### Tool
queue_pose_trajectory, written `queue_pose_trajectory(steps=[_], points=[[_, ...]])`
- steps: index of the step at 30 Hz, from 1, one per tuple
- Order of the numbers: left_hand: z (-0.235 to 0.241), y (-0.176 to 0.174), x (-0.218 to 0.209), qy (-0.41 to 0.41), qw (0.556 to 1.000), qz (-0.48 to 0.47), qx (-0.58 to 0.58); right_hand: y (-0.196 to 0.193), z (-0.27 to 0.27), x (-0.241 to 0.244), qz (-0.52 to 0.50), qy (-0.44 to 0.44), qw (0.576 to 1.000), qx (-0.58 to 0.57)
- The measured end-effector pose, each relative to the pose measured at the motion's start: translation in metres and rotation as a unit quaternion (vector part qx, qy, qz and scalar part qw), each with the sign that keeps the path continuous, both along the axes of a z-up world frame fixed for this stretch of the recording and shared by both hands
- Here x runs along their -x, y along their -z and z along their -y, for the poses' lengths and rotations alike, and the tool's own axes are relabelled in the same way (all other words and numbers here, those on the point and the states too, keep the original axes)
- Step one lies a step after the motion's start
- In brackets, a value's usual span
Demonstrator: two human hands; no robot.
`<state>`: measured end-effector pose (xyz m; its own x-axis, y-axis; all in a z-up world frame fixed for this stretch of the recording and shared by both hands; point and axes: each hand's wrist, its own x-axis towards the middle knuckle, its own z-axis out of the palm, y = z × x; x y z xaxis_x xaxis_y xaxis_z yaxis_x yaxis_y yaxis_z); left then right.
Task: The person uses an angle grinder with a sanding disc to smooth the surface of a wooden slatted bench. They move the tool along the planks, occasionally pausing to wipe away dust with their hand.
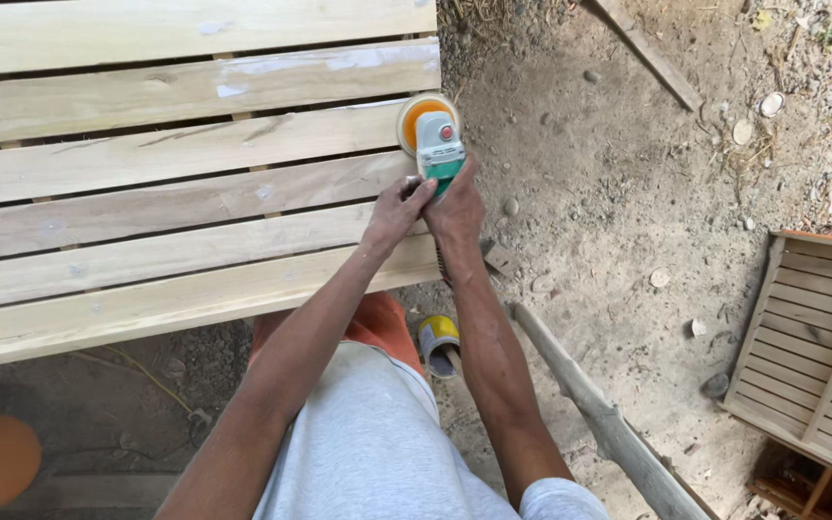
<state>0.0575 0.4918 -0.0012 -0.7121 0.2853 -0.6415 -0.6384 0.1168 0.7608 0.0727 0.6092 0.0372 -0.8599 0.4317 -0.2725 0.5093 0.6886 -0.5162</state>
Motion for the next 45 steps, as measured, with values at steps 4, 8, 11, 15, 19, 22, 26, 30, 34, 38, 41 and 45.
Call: queue_pose_trajectory(steps=[4, 8, 11, 15, 19, 22, 26, 30, 34, 38, 41, 45], points=[[-0.009, -0.008, -0.004, -0.011, 0.999, 0.004, -0.033, -0.001, -0.006, -0.005, -0.015, -0.019, 1.000, -0.010], [-0.015, -0.010, 0.001, -0.046, 0.996, 0.035, -0.073, 0.002, -0.008, 0.000, 0.003, -0.042, 0.999, -0.012], [-0.022, -0.010, -0.003, -0.056, 0.995, 0.002, -0.078, 0.002, -0.010, 0.002, 0.022, 0.002, 1.000, 0.011], [-0.020, -0.009, 0.000, -0.061, 0.998, 0.007, -0.022, -0.005, 0.000, 0.008, 0.032, -0.007, 0.999, -0.008], [0.017, -0.007, -0.003, -0.094, 0.994, -0.003, -0.048, -0.008, 0.034, 0.012, 0.007, -0.049, 0.999, 0.010], [0.050, -0.002, -0.006, -0.129, 0.990, -0.014, -0.051, -0.005, 0.063, 0.016, 0.000, -0.092, 0.995, 0.034], [0.096, 0.004, -0.013, -0.187, 0.982, 0.013, -0.024, 0.000, 0.102, 0.023, 0.028, -0.149, 0.984, 0.096], [0.134, 0.006, -0.029, -0.232, 0.971, 0.042, -0.030, 0.002, 0.133, 0.020, -0.030, -0.225, 0.972, 0.056], [0.137, 0.007, -0.051, -0.268, 0.963, -0.036, 0.011, -0.001, 0.143, 0.007, -0.030, -0.261, 0.964, 0.032], [0.100, 0.010, -0.064, -0.236, 0.971, -0.036, 0.017, -0.009, 0.112, -0.008, -0.003, -0.209, 0.976, 0.061], [0.060, 0.013, -0.059, -0.158, 0.985, -0.050, 0.038, -0.012, 0.071, -0.018, 0.043, -0.138, 0.986, 0.078], [0.006, 0.005, -0.060, -0.084, 0.994, -0.034, 0.060, -0.009, 0.024, -0.035, 0.063, -0.061, 0.996, 0.029]])
